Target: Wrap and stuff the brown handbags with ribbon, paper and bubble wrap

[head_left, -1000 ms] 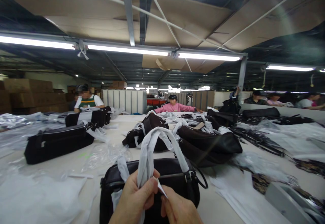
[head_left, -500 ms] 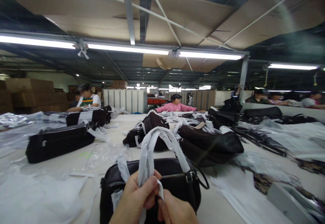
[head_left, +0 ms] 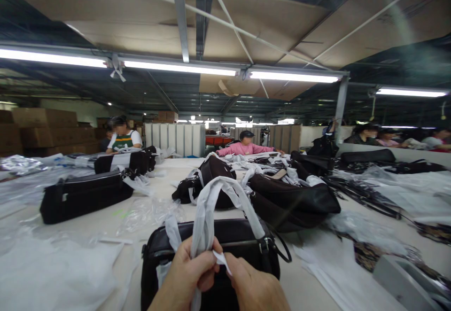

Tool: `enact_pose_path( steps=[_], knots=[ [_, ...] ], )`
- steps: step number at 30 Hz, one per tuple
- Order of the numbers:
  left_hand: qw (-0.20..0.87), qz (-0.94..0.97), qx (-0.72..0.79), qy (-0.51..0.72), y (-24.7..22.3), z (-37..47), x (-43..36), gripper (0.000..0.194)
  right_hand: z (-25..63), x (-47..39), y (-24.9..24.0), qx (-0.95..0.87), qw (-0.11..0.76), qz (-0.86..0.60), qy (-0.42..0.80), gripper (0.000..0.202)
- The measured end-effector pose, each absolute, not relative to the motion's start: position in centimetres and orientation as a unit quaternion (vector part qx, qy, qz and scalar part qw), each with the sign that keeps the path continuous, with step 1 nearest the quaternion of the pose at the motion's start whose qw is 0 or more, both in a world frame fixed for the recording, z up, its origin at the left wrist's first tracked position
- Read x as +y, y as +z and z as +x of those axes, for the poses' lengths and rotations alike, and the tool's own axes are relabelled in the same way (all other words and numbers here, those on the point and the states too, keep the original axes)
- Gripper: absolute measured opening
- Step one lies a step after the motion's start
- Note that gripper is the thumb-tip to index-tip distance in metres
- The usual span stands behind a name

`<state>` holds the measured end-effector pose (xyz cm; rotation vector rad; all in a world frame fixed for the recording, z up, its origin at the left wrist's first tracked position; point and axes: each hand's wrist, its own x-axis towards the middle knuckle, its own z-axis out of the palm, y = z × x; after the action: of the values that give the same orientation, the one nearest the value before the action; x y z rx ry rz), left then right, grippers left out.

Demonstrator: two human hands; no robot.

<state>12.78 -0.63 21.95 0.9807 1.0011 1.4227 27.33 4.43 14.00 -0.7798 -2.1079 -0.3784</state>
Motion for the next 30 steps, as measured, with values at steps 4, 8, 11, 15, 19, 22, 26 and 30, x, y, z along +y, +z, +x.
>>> enact_pose_path(
  steps=[4,8,11,15,19,22,26,30],
  knots=[
    [0.538,0.405,0.442,0.593,21.8,12.8,-0.7,0.018,28.5,4.1,15.7,-0.878,0.384,-0.282,-0.052,0.044],
    [0.506,0.463,0.448,0.574,20.7,13.0,-0.1,0.021,28.5,3.2,17.2,-0.866,0.392,-0.278,0.137,0.063],
    [0.456,0.513,0.442,0.578,19.8,13.1,0.3,0.021,27.8,2.4,17.3,-0.85,0.397,-0.312,0.152,0.051],
    [0.456,0.523,0.447,0.564,19.8,13.1,0.0,0.024,26.8,1.9,17.6,-0.845,0.39,-0.303,0.204,0.057],
    [0.474,0.471,0.459,0.586,21.1,12.6,-0.7,0.029,29.5,2.5,19.8,-0.75,0.427,-0.357,0.358,0.059],
    [0.485,0.438,0.455,0.605,22.1,11.9,-1.1,0.03,35.2,4.4,21.6,-0.677,0.494,-0.462,0.291,0.058],
    [0.51,0.425,0.433,0.61,22.7,11.4,-1.0,0.031,41.9,8.1,22.1,-0.652,0.434,-0.621,0.005,0.047],
    [0.514,0.437,0.435,0.596,22.6,11.9,-0.9,0.037,40.3,7.6,21.8,-0.678,0.481,-0.555,0.004,0.044]
  ],
)
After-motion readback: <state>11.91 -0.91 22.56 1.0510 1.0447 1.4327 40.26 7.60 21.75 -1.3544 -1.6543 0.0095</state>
